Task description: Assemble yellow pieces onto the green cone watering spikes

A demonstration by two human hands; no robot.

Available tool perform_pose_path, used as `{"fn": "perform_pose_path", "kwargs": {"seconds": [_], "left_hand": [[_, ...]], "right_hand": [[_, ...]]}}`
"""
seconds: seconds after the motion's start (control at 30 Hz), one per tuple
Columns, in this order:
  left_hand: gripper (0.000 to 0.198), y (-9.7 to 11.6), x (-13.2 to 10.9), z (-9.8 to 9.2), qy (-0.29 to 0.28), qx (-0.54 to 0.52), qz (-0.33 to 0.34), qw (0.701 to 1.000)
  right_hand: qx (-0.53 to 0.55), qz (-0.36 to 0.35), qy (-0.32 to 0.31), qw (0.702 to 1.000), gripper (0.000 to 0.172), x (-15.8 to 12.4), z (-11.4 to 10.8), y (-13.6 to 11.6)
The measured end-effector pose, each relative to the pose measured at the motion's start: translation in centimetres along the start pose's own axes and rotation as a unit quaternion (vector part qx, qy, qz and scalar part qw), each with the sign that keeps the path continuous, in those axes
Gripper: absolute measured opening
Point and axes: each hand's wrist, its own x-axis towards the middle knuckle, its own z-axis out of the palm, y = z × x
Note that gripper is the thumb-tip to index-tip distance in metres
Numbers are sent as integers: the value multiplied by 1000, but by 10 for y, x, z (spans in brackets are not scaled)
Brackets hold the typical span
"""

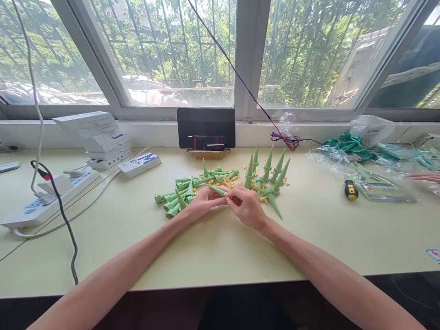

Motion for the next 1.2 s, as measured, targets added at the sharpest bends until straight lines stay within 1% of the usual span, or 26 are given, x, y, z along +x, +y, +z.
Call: {"fn": "perform_pose_path", "kwargs": {"seconds": [0.33, 0.5, 0.63, 0.8, 0.9, 0.97, 1.03, 1.2], "left_hand": [[32, -4, 0, -2, 4, -12, -17, 1000], [36, -3, 0, -1, 5, -12, -14, 1000], [36, -1, 0, 2, 14, -21, -17, 1000], [38, 2, 0, 7, 63, -19, -4, 998], [34, 3, 2, 8, 100, 45, 21, 994], [34, 2, 3, 7, 137, 111, 37, 984], [34, 1, 3, 6, 159, 160, 48, 973], [32, -1, 3, 3, 210, 209, 50, 954]], "right_hand": [[-6, 5, -13, 1000, 13, 0, -1, 1], [4, 11, -2, 1000, 11, 0, 0, 0], [0, 28, 7, 1000, 9, 0, 0, -1], [-6, 88, 17, 996, 10, 1, -1, -3], [16, 138, 18, 990, 15, 1, -2, -6], [34, 167, 14, 985, 17, 1, -3, -7], [52, 188, 7, 981, 19, 1, -3, -7], [108, 217, -22, 970, 22, 0, 0, -1]]}}
